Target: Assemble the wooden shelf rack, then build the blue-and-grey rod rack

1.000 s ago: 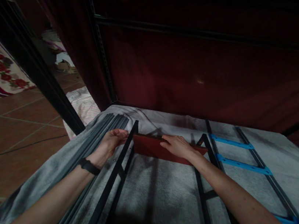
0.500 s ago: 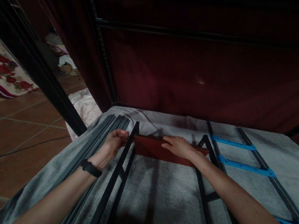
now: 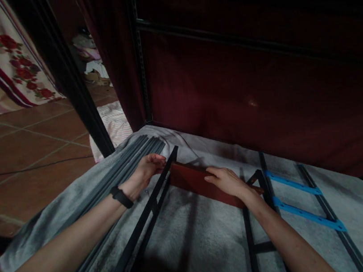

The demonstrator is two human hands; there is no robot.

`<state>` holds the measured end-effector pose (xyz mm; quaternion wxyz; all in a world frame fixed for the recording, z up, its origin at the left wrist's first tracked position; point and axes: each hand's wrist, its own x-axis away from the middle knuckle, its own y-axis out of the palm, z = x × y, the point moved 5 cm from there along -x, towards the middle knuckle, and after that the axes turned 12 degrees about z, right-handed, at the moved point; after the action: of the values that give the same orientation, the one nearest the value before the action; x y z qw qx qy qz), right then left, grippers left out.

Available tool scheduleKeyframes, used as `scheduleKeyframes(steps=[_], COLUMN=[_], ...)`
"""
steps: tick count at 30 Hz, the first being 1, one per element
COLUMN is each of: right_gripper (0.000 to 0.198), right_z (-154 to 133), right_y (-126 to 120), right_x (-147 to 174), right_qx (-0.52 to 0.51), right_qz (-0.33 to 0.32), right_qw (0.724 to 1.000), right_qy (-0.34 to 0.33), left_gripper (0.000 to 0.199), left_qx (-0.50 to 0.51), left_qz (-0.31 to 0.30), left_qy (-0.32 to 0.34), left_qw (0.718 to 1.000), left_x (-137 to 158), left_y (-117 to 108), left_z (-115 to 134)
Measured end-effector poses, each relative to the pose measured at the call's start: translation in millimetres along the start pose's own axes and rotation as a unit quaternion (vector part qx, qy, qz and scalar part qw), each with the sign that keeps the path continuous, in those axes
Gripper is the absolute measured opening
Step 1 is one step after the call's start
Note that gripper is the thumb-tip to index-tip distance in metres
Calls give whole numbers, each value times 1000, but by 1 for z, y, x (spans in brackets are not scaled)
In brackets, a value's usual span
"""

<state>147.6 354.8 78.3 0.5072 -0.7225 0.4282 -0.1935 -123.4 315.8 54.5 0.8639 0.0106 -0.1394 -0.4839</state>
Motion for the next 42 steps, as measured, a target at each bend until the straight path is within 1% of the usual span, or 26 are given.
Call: scheduleKeyframes(steps=[4,6,9,12,14,16,19,21,23,27,33,38,42], right_gripper=[29,27,26,26,27,27,28,29,29,31,37,43,43], right_z=[-1,-1,0,1,2,2,3,3,2,1,-1,-1,-1], right_y=[0,0,1,2,3,3,3,2,2,2,-1,-2,0], right_x=[0,0,-1,-1,0,0,1,1,1,2,3,4,4], right_qx=[-26,-29,-30,-32,-32,-33,-37,-39,-37,-34,-44,-38,-41], right_qz=[-13,-17,-22,-23,-26,-25,-23,-22,-26,-42,-21,2,-8], right_qw=[1000,999,999,999,999,999,999,999,999,998,998,998,998], right_qy=[-10,-3,7,11,14,19,23,21,17,17,41,55,45], left_gripper=[11,12,17,19,17,16,7,1,6,11,11,14,16], left_qx=[47,56,41,30,25,25,40,53,61,67,63,44,43], left_qz=[20,8,-27,-29,-15,-17,-50,-67,-64,-32,-7,17,18], left_qy=[36,42,-4,-37,-45,-65,-105,-114,-104,-87,-76,-57,-46], left_qw=[998,998,999,998,999,997,992,990,991,993,995,997,998], left_x=[3,4,3,3,4,6,8,9,9,10,11,10,9], left_y=[1,1,1,0,1,4,11,13,14,15,18,19,20], left_z=[0,-1,-4,-4,-3,-5,-10,-13,-15,-16,-17,-18,-20])
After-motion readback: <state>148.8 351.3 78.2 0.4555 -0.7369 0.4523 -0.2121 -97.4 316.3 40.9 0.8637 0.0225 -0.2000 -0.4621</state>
